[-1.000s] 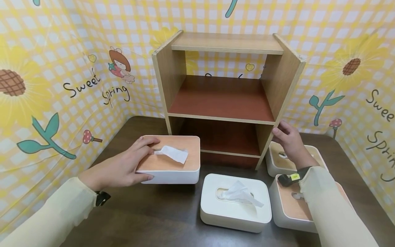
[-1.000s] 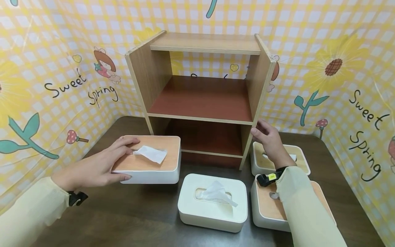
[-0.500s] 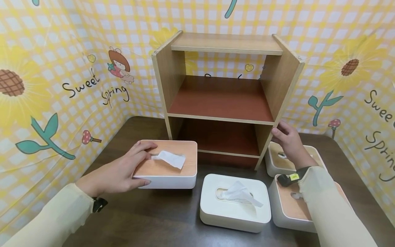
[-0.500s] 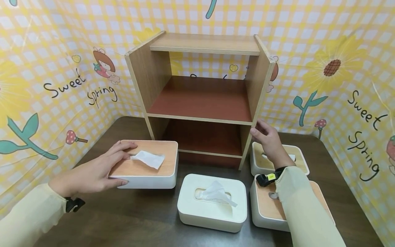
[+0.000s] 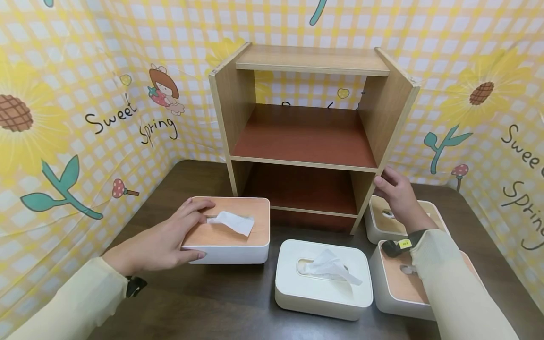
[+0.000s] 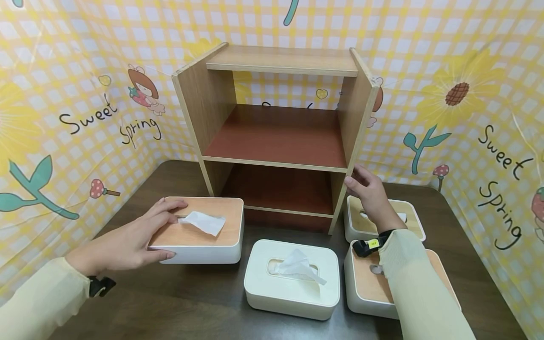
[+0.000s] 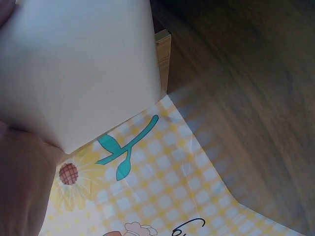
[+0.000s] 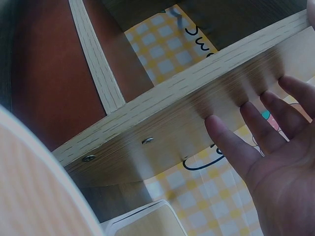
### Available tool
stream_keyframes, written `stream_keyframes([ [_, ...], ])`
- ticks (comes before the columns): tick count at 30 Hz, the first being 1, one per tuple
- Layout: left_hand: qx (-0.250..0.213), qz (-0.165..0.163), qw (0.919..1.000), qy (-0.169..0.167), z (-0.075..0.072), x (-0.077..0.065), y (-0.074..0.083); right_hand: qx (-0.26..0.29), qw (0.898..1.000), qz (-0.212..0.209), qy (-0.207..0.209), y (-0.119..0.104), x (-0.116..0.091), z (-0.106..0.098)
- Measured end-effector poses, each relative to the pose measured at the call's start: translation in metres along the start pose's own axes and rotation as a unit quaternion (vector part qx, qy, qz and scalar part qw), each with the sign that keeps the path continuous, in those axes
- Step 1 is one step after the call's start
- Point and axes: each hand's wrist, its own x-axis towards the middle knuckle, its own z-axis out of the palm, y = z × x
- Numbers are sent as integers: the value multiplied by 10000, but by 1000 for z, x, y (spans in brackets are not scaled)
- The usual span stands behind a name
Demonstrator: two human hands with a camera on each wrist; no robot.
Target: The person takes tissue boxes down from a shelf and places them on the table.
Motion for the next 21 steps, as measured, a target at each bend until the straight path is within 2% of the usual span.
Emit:
stream_keyframes([
  [21, -113, -108, 9998, 79, 12, -12, 0, -65, 9999, -70, -69, 1, 1, 0],
])
